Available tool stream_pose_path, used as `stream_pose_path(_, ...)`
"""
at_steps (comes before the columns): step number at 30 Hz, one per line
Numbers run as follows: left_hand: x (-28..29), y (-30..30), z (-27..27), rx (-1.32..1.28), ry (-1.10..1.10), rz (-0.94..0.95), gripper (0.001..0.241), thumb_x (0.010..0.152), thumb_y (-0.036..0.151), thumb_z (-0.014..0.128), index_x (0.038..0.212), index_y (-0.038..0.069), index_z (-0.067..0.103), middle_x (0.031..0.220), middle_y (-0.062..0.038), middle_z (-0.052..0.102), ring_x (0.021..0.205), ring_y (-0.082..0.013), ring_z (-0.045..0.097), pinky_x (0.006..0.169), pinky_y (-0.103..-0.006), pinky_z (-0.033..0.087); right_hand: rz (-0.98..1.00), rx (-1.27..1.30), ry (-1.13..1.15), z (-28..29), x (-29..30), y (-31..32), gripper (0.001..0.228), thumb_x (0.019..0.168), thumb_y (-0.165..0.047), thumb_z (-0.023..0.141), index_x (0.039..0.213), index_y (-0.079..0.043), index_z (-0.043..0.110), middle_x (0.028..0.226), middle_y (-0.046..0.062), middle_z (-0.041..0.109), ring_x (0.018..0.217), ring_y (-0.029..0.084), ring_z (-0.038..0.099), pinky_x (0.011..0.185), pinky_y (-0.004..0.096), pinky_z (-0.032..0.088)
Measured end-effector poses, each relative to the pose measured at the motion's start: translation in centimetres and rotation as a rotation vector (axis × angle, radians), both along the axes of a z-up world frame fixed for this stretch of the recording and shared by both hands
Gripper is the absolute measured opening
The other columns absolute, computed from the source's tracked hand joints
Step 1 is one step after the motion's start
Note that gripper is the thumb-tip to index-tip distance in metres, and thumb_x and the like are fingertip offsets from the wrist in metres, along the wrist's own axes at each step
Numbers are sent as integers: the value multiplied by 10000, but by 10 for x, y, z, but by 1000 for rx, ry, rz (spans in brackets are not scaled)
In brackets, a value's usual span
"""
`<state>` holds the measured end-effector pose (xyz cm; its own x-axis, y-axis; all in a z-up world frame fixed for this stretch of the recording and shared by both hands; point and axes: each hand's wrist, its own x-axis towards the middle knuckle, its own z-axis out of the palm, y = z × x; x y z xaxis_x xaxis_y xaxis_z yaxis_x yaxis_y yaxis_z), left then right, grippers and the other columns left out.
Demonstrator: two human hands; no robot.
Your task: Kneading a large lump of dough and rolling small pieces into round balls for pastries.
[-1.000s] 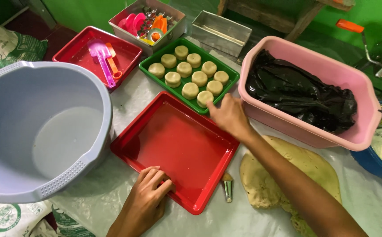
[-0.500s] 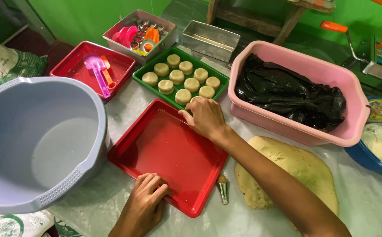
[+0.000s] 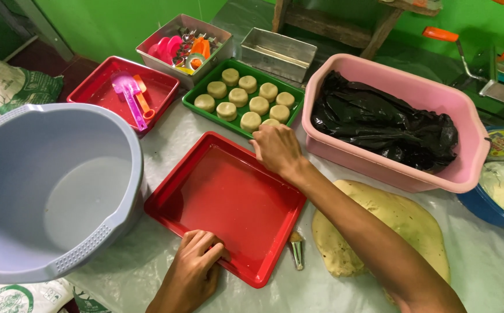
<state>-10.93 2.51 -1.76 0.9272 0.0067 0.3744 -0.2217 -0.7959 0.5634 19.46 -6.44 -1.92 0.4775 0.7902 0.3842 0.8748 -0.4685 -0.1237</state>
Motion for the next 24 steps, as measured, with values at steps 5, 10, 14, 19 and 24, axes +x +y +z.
stream_pose_path(5, -1, -1, 3, -5, -21, 0, 322, 568, -81, 634, 833, 102, 631, 919, -32, 616, 848, -231, 565, 904, -362, 447, -87, 29, 32, 1, 6, -7, 203, 861, -135, 716, 719, 4, 760, 732, 103, 659, 478, 283, 608, 461, 430, 525)
stream_pose_path(10, 0, -2, 5, -11, -22, -2, 316, 573, -68, 628, 833, 110, 631, 941, -26, 617, 859, -232, 561, 908, -355, 438, -203, 8, 137, -5, 13, -8, 247, 898, -160, 712, 739, 22, 760, 789, 130, 696, 515, 323, 652, 495, 456, 535)
stream_pose_path(14, 0, -3, 5, -32, -5, -20, 268, 585, 41, 764, 812, 120, 647, 964, -9, 643, 968, -237, 598, 986, -397, 424, -231, 109, 215, 2, 11, -12, 203, 878, -203, 772, 849, -4, 794, 874, 160, 750, 561, 305, 676, 512, 428, 563)
stream_pose_path(19, 8, 0, -1, 10, -57, -66, 252, 631, 95, 810, 834, 120, 663, 964, -19, 633, 958, -230, 600, 996, -411, 411, -67, 234, 257, 30, -18, -31, 252, 899, -235, 697, 988, -14, 777, 1049, 125, 717, 923, 326, 670, 814, 433, 547)
stream_pose_path(24, 22, 9, -13, 36, -61, -43, 262, 634, 114, 800, 811, 94, 608, 930, -57, 607, 869, -253, 572, 886, -388, 459, 116, 244, 296, 74, -70, -78, 198, 894, -68, 665, 1043, 28, 752, 969, 129, 773, 622, 208, 688, 566, 300, 568)
